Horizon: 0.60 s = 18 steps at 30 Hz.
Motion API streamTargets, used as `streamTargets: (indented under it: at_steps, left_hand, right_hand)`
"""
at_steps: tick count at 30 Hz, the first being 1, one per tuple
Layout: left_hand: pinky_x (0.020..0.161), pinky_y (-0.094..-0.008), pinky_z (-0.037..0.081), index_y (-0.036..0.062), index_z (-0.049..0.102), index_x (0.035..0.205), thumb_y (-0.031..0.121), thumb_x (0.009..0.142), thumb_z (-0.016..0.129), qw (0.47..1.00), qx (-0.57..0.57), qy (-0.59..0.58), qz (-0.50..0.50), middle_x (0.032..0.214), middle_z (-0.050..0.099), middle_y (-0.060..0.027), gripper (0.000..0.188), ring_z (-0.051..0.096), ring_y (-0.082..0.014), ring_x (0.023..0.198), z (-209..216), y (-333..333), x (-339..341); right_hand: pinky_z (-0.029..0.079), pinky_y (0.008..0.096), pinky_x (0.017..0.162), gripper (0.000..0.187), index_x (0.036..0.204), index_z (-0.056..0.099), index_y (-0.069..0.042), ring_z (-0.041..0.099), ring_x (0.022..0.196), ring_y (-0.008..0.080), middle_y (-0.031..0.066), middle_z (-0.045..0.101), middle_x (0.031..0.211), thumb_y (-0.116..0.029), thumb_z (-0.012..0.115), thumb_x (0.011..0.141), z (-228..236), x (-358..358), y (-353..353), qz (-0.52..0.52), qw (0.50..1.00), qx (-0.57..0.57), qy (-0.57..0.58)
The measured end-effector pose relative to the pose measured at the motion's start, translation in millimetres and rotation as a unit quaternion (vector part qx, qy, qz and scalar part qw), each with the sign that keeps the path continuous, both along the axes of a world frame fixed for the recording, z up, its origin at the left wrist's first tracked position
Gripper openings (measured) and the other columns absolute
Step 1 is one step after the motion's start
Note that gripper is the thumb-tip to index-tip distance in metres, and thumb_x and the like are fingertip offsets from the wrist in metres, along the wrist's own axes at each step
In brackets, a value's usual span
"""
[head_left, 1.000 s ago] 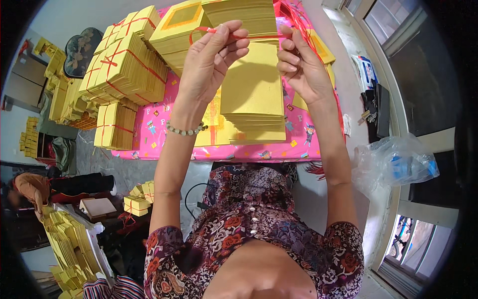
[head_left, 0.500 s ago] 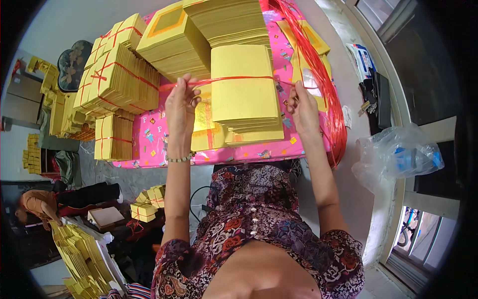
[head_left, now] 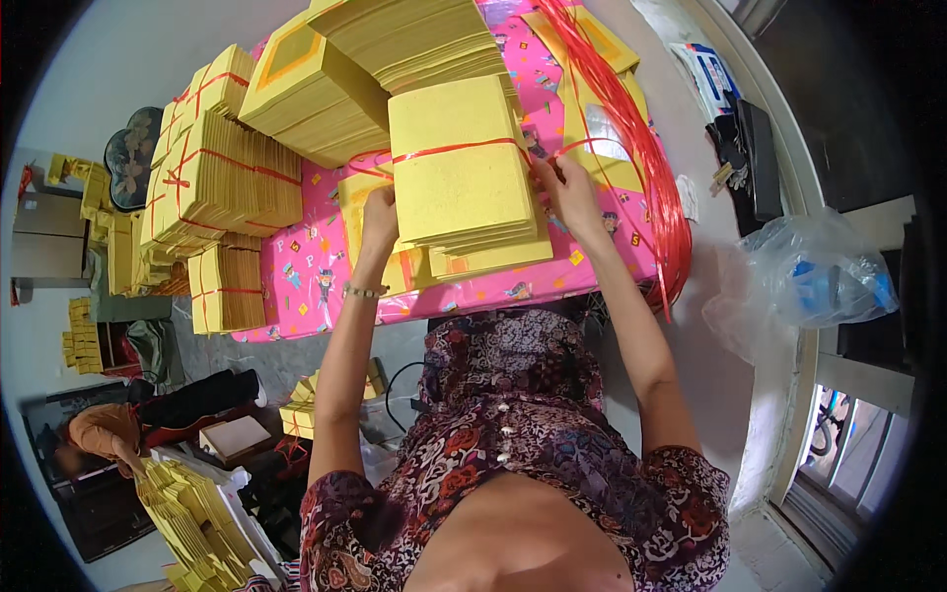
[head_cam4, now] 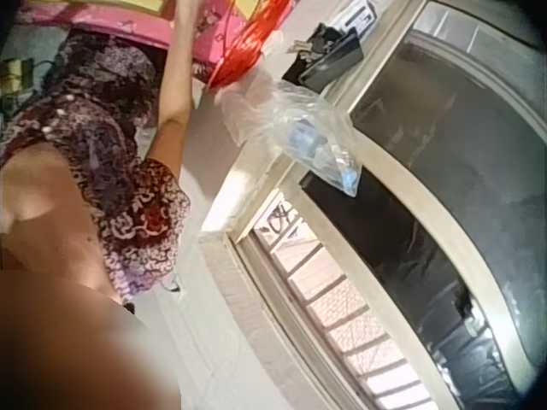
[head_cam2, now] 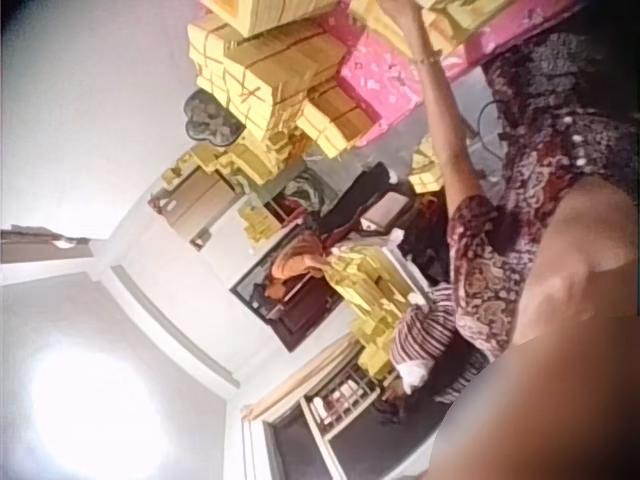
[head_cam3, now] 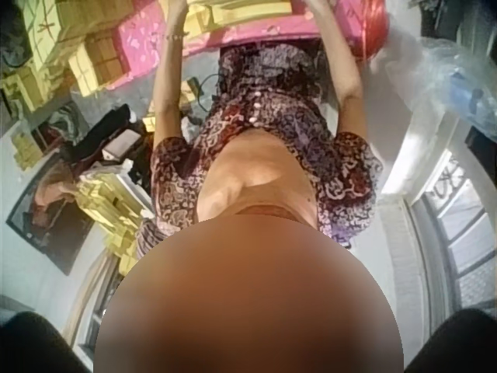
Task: Packaging and tying stacks of yellow joss paper with red ribbons.
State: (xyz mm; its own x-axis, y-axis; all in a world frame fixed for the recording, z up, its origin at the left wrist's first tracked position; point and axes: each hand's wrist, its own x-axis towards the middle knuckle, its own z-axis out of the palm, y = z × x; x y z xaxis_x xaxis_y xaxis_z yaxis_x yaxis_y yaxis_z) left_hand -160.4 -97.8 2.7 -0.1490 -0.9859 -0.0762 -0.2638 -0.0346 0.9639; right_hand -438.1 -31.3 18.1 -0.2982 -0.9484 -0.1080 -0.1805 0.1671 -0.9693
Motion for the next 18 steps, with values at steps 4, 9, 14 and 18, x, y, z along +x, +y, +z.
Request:
streamTargets:
  at_steps: [4, 9, 14, 18]
  left_hand:
    - [0.058, -0.0262, 0.047, -0.0100, 0.064, 0.093, 0.020, 0.089, 0.057, 0.999, -0.006, -0.019, -0.035, 0.079, 0.068, -0.0071, 0.031, 0.063, -0.0129, 0.068, -10.0, -14.9, 7.0]
    - [0.064, -0.0278, 0.052, -0.0085, 0.061, 0.105, 0.022, 0.091, 0.055, 0.987, 0.080, 0.135, -0.047, 0.095, 0.067, -0.0100, 0.034, 0.066, -0.0172, 0.077, 16.2, -3.9, -11.1]
    - [0.074, -0.0321, 0.056, -0.0040, 0.053, 0.120, 0.029, 0.096, 0.047, 0.958, 0.175, 0.219, -0.066, 0.110, 0.063, -0.0139, 0.041, 0.066, -0.0215, 0.089, 4.0, -14.7, -7.6]
    - [0.075, -0.0327, 0.056, -0.0034, 0.052, 0.121, 0.030, 0.096, 0.045, 0.942, 0.207, 0.256, -0.065, 0.111, 0.062, -0.0142, 0.042, 0.065, -0.0221, 0.091, 8.8, -15.7, -10.8]
  right_hand:
    - [0.047, 0.0374, 0.061, 0.028, 0.084, 0.060, 0.002, 0.064, 0.065, 0.0260, 0.0160, 0.065, 0.072, -0.025, 0.059, 0.090, -2.4, 5.9, -4.6, 0.004, 0.993, -0.063, 0.096]
    - [0.047, 0.0424, 0.065, 0.026, 0.085, 0.061, 0.002, 0.064, 0.073, 0.0334, 0.0181, 0.066, 0.078, -0.025, 0.060, 0.089, 0.4, 9.1, -5.0, -0.010, 0.989, -0.079, 0.127]
    - [0.045, 0.0338, 0.059, 0.025, 0.082, 0.058, 0.002, 0.058, 0.062, 0.0167, 0.0116, 0.064, 0.070, -0.021, 0.059, 0.091, -6.0, 12.8, -4.6, -0.032, 0.987, -0.090, 0.128]
    - [0.047, 0.0409, 0.065, 0.029, 0.086, 0.059, 0.001, 0.065, 0.074, 0.0303, 0.0159, 0.066, 0.078, -0.028, 0.059, 0.089, 4.6, 17.1, 0.3, -0.039, 0.990, -0.055, 0.120]
